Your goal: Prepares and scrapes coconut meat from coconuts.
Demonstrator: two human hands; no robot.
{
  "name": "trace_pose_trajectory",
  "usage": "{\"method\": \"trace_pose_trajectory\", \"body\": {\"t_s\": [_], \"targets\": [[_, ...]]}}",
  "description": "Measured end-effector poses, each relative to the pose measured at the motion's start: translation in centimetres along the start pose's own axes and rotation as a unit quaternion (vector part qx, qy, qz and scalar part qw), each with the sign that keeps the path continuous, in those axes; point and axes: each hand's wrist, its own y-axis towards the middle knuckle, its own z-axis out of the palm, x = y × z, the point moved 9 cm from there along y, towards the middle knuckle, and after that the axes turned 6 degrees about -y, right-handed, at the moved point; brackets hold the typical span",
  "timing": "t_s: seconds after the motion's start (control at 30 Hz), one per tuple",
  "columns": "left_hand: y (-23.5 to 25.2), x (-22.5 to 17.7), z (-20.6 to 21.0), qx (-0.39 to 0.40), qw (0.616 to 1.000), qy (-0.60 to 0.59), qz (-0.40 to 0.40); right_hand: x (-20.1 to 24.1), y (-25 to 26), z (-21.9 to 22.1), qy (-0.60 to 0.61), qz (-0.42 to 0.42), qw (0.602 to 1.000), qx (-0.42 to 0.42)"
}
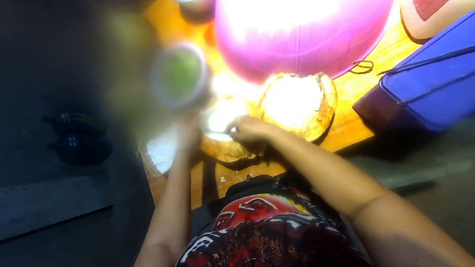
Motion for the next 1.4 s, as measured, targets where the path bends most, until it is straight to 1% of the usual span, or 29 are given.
{"method": "trace_pose_trajectory", "body": {"t_s": [0.07, 0.1, 0.17, 0.23, 0.33, 0.43, 0.47, 0.5, 0.57, 0.6, 0.63, 0.67, 0.73, 0.8, 0.83, 0.87, 0.9, 0.93, 0.97, 1.07, 1.13, 1.17, 1.23, 1.3, 1.37, 1.4], "targets": [[-0.3, -0.4, 0.0, -0.003, 1.000, 0.002, 0.003, -0.5, -0.1, -0.9, -0.048, 0.008, 0.999, 0.023], [-0.3, -0.4, 0.1, -0.005, 1.000, 0.003, 0.006, -0.5, -0.1, -1.5, -0.061, 0.012, 0.998, 0.019], [-0.1, -0.6, 0.2, -0.004, 1.000, 0.002, 0.006, -0.1, 0.2, -2.3, -0.046, 0.022, 0.999, -0.019], [0.0, -0.3, 0.1, -0.003, 1.000, 0.004, 0.003, 0.5, 0.8, -1.5, -0.011, 0.020, 0.998, -0.054], [-0.3, -0.1, -0.1, -0.007, 1.000, 0.011, -0.003, 0.5, 0.5, -0.2, -0.031, 0.018, 0.999, -0.012], [-0.4, -0.3, 0.0, -0.003, 1.000, 0.010, -0.006, -1.1, 0.4, -1.3, -0.076, 0.017, 0.997, 0.023], [-0.4, -0.4, 0.1, -0.003, 1.000, 0.010, -0.008, -1.4, 0.6, -1.8, -0.081, 0.020, 0.996, 0.015], [-0.3, -0.4, 0.1, -0.003, 1.000, 0.008, -0.009, -1.4, 0.7, -2.3, -0.075, 0.026, 0.997, -0.010], [-0.3, -0.6, 0.1, -0.003, 1.000, 0.008, -0.006, -0.8, 1.1, -2.4, -0.032, 0.046, 0.996, -0.070], [-0.3, -0.7, 0.1, -0.003, 1.000, 0.006, -0.001, -0.4, 1.2, -1.9, -0.005, 0.052, 0.995, -0.086], [-0.3, -0.8, 0.0, -0.003, 1.000, 0.004, 0.002, 0.2, 1.0, -1.2, 0.012, 0.056, 0.995, -0.080], [-0.4, -0.8, 0.0, -0.006, 1.000, 0.002, 0.005, 0.8, 0.6, -0.4, 0.017, 0.059, 0.997, -0.054], [-0.5, -0.5, 0.0, -0.008, 1.000, -0.003, 0.003, 0.3, 0.3, 0.6, -0.002, 0.041, 0.999, -0.019], [-0.4, -0.3, 0.0, -0.009, 1.000, -0.006, 0.000, -1.0, 0.3, 0.2, -0.029, 0.024, 0.999, -0.018], [-0.4, -0.3, 0.0, -0.008, 1.000, -0.006, -0.001, -1.2, 0.0, -0.5, -0.039, 0.034, 0.999, -0.014], [-0.4, -0.3, 0.0, -0.008, 1.000, -0.006, 0.001, -1.3, 0.0, -1.1, -0.035, 0.046, 0.998, -0.027], [-0.3, -0.2, 0.0, -0.008, 1.000, -0.009, 0.002, -1.4, 0.2, -1.5, -0.022, 0.057, 0.996, -0.061], [-0.4, -0.2, 0.0, -0.009, 1.000, -0.012, 0.002, -1.3, 0.4, -1.4, -0.004, 0.068, 0.993, -0.095], [-0.4, -0.3, 0.1, -0.010, 1.000, -0.013, 0.004, -0.8, 0.6, -1.0, 0.013, 0.079, 0.991, -0.106], [-0.4, 0.2, -0.2, -0.011, 1.000, -0.013, -0.002, 0.5, 1.1, 1.3, 0.007, 0.072, 0.994, -0.076], [-0.4, 0.3, -0.3, -0.010, 1.000, -0.004, 0.001, 0.4, 0.5, 1.2, -0.016, 0.064, 0.997, -0.026], [-0.4, 0.4, -0.2, -0.012, 1.000, -0.001, -0.002, -0.1, 0.3, 0.7, -0.022, 0.067, 0.997, -0.020], [-0.5, 0.2, -0.2, -0.018, 1.000, -0.007, -0.008, -1.3, 0.4, -0.5, -0.013, 0.081, 0.995, -0.056], [-0.6, -0.2, 0.0, -0.019, 1.000, -0.014, -0.008, -1.1, 0.3, -1.0, 0.014, 0.112, 0.989, -0.099], [-0.5, -0.2, -0.1, -0.015, 1.000, -0.002, -0.007, 0.0, 0.7, 0.3, 0.021, 0.118, 0.987, -0.111], [-0.5, -0.2, -0.2, -0.013, 1.000, 0.011, -0.011, 0.6, 1.0, 1.2, 0.012, 0.109, 0.989, -0.097]]}}
